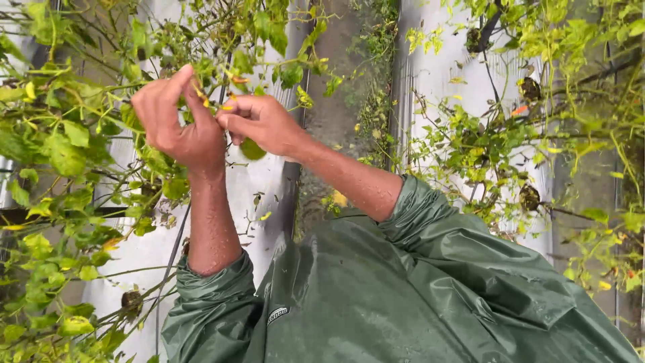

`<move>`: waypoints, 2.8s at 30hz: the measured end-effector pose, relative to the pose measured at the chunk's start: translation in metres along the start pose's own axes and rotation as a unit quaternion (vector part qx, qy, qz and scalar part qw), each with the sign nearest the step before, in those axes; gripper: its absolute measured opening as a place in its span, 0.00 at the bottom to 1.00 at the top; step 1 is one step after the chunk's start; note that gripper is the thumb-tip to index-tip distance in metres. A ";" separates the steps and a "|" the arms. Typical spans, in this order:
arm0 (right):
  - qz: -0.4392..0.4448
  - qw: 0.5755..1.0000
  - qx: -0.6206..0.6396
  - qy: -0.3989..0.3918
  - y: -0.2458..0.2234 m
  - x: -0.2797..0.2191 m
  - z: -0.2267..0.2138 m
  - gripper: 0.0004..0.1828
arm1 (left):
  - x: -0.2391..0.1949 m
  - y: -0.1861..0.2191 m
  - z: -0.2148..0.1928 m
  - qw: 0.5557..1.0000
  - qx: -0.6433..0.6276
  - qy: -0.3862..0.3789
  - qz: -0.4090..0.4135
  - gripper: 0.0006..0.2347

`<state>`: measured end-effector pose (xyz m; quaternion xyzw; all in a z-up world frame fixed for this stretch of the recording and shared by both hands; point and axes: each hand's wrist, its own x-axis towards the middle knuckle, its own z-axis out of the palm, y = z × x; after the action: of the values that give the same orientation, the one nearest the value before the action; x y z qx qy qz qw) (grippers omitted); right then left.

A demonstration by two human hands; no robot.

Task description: The person walks through a greenhouse and prunes pepper plants by hand, removing leaves and small branches. They move between rows of plants growing in white bags and use a green tool to cut a larger branch near the end.

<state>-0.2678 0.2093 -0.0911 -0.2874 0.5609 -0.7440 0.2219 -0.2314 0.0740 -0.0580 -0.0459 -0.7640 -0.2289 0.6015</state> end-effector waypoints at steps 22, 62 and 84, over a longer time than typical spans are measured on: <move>0.054 0.956 -0.250 0.145 -0.019 -0.039 -0.273 0.16 | -0.012 -0.094 0.081 0.966 0.188 0.128 -0.126 0.24; 0.213 0.936 -0.204 0.190 0.034 0.306 -0.530 0.17 | 0.167 -0.268 0.348 0.880 0.027 -0.456 -0.130 0.19; 0.141 0.948 -0.196 0.207 0.026 0.426 -0.778 0.14 | 0.128 -0.284 0.431 0.790 0.071 -0.507 -0.337 0.20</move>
<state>-1.1076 0.4750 -0.1997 -0.0832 0.7640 -0.6236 0.1428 -0.7517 -0.0308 -0.0949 0.1477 -0.9402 -0.3065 0.0146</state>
